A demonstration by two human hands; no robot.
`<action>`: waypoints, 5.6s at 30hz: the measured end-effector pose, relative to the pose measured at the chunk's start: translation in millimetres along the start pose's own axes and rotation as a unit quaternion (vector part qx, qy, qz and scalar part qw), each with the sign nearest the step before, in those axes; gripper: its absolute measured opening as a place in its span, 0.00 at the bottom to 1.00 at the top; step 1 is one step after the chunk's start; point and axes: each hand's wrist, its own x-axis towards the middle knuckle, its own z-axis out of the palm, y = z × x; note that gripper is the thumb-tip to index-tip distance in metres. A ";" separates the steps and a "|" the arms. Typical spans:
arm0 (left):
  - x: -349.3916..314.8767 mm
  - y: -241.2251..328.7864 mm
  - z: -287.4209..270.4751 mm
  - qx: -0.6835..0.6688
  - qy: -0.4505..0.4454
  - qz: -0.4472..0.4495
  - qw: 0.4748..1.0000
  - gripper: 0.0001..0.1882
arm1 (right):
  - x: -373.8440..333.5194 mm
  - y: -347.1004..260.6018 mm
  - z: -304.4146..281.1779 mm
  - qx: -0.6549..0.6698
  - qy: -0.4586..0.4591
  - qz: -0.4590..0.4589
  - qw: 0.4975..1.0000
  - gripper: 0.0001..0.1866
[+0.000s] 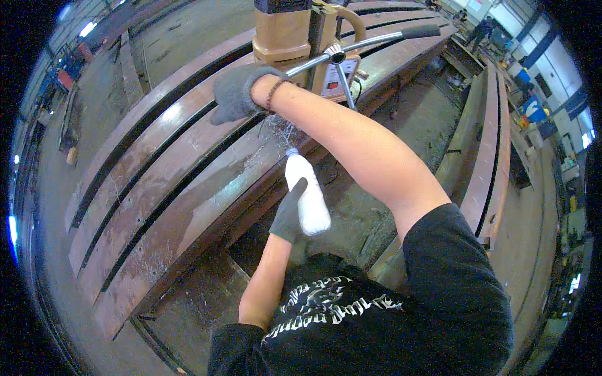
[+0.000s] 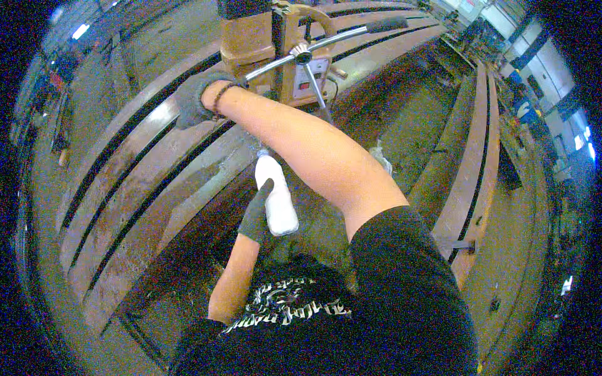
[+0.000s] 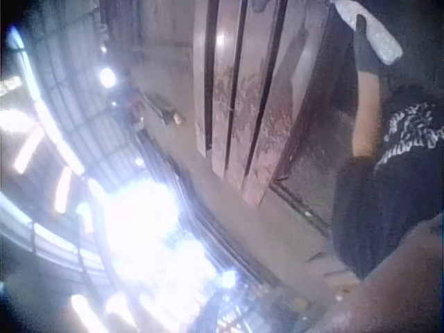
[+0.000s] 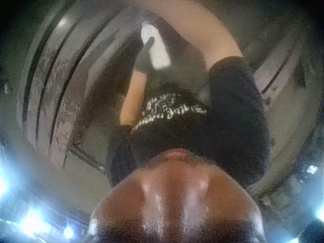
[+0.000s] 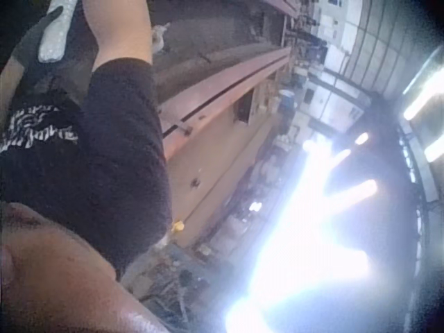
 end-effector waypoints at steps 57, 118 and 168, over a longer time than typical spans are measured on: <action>1.1 -3.4 -5.2 0.011 0.013 0.033 0.999 0.29 | 12.9 -7.1 16.7 0.029 0.013 -0.001 0.999 0.26; -5.6 -0.8 4.0 -0.004 -0.044 0.042 0.998 0.22 | 1.1 -11.0 14.9 -0.023 -0.010 -0.016 1.000 0.32; -62.4 52.1 -48.0 0.251 0.172 0.353 0.885 0.33 | -73.2 98.0 -132.9 -0.251 0.426 -0.085 0.865 0.11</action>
